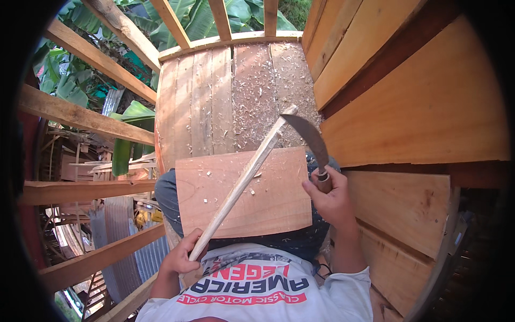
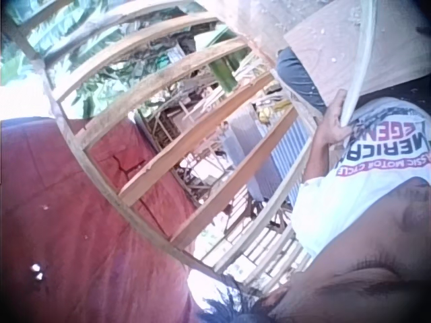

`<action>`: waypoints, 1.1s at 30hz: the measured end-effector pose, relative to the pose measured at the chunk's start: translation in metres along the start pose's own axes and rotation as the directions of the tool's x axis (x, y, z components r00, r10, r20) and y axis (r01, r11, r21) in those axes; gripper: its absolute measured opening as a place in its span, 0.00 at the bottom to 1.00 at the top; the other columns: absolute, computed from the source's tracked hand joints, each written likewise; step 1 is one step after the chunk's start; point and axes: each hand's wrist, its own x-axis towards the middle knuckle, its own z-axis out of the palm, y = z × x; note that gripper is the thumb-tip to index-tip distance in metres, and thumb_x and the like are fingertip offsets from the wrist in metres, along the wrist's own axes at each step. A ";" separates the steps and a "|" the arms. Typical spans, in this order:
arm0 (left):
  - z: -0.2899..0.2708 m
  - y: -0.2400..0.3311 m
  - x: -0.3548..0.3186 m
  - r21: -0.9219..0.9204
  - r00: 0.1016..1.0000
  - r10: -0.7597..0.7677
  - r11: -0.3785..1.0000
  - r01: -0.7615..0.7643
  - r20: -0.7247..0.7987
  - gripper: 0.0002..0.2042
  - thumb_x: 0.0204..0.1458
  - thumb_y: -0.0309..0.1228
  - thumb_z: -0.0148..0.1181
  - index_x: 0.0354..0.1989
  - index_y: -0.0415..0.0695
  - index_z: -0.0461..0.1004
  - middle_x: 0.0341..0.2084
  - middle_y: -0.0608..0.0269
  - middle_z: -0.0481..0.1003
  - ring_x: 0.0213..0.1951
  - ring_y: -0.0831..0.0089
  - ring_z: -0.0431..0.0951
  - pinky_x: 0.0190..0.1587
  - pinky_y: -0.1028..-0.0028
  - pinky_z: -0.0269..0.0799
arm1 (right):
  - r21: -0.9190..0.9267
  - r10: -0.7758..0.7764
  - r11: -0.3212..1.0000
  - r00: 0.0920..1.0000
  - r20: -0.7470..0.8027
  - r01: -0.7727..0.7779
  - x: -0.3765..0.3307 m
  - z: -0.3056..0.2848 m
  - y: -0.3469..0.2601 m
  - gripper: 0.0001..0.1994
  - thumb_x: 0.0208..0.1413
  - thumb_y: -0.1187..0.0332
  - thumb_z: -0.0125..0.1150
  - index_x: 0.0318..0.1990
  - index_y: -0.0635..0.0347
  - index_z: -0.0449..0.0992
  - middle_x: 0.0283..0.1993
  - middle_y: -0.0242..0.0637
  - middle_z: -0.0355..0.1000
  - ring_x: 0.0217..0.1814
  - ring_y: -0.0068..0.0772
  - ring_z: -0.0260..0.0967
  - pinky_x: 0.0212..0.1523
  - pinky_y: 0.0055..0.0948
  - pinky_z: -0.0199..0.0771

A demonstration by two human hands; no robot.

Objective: The person uses a curved knife to shave and shape a long wooden stick held on their lap. They repeatedly scrape the surface to remove thin shavings, rotating the stick to work different sides.

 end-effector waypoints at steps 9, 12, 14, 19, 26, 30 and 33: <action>-0.004 0.018 0.000 0.120 1.000 0.011 0.993 -0.010 -0.012 0.32 0.29 0.29 0.56 0.50 0.36 0.63 0.29 0.60 0.68 0.33 0.73 0.68 0.39 0.78 0.64 | -0.060 -0.006 0.998 0.901 0.433 0.035 -0.003 0.011 -0.007 0.07 0.50 0.74 0.63 0.31 0.64 0.70 0.21 0.19 0.59 0.24 0.08 0.51 0.22 0.16 0.51; -0.004 0.015 -0.002 0.164 1.000 0.020 0.986 -0.020 0.001 0.32 0.29 0.29 0.56 0.50 0.36 0.63 0.30 0.59 0.68 0.34 0.73 0.69 0.40 0.78 0.64 | 0.123 0.240 0.958 0.960 0.146 -0.259 0.006 0.010 -0.004 0.09 0.48 0.73 0.65 0.29 0.60 0.67 0.20 0.18 0.55 0.22 0.09 0.49 0.22 0.17 0.50; -0.001 0.019 0.003 0.186 0.999 0.033 0.982 -0.032 -0.003 0.32 0.28 0.30 0.56 0.50 0.36 0.63 0.31 0.58 0.68 0.35 0.72 0.69 0.40 0.78 0.64 | 0.152 0.222 0.957 0.962 0.157 -0.246 0.002 0.011 -0.001 0.10 0.48 0.73 0.66 0.28 0.59 0.67 0.20 0.18 0.56 0.21 0.09 0.50 0.22 0.16 0.50; -0.001 0.015 0.001 0.168 0.998 0.061 0.984 -0.061 0.000 0.31 0.29 0.29 0.57 0.50 0.36 0.63 0.31 0.58 0.68 0.35 0.72 0.69 0.41 0.78 0.64 | 0.083 0.028 0.996 0.999 0.039 -0.031 0.017 -0.006 0.020 0.11 0.46 0.75 0.67 0.32 0.59 0.67 0.24 0.21 0.65 0.25 0.07 0.58 0.24 0.14 0.56; 0.015 -0.010 -0.017 -0.056 0.992 -0.126 0.990 0.126 -0.001 0.28 0.31 0.27 0.57 0.48 0.38 0.62 0.32 0.62 0.69 0.36 0.76 0.68 0.43 0.78 0.63 | -0.251 -0.183 0.955 0.979 -0.088 0.156 0.001 0.015 0.029 0.11 0.47 0.71 0.68 0.34 0.64 0.72 0.21 0.27 0.69 0.24 0.11 0.62 0.23 0.18 0.60; 0.023 -0.039 -0.044 -0.230 0.965 -0.261 0.938 0.258 0.018 0.28 0.33 0.23 0.54 0.50 0.40 0.61 0.30 0.68 0.67 0.36 0.79 0.67 0.43 0.81 0.60 | -0.424 -0.038 0.903 0.997 0.063 0.062 -0.013 0.036 0.032 0.11 0.51 0.65 0.63 0.34 0.64 0.73 0.17 0.41 0.67 0.17 0.30 0.67 0.20 0.26 0.64; 0.026 -0.067 -0.062 -0.290 0.945 -0.328 0.904 0.315 0.003 0.28 0.34 0.20 0.53 0.51 0.41 0.61 0.30 0.70 0.64 0.33 0.81 0.64 0.39 0.82 0.58 | -0.556 -0.065 0.817 0.983 0.173 0.152 -0.016 0.051 0.043 0.12 0.51 0.62 0.62 0.32 0.63 0.73 0.17 0.44 0.68 0.18 0.43 0.69 0.20 0.33 0.66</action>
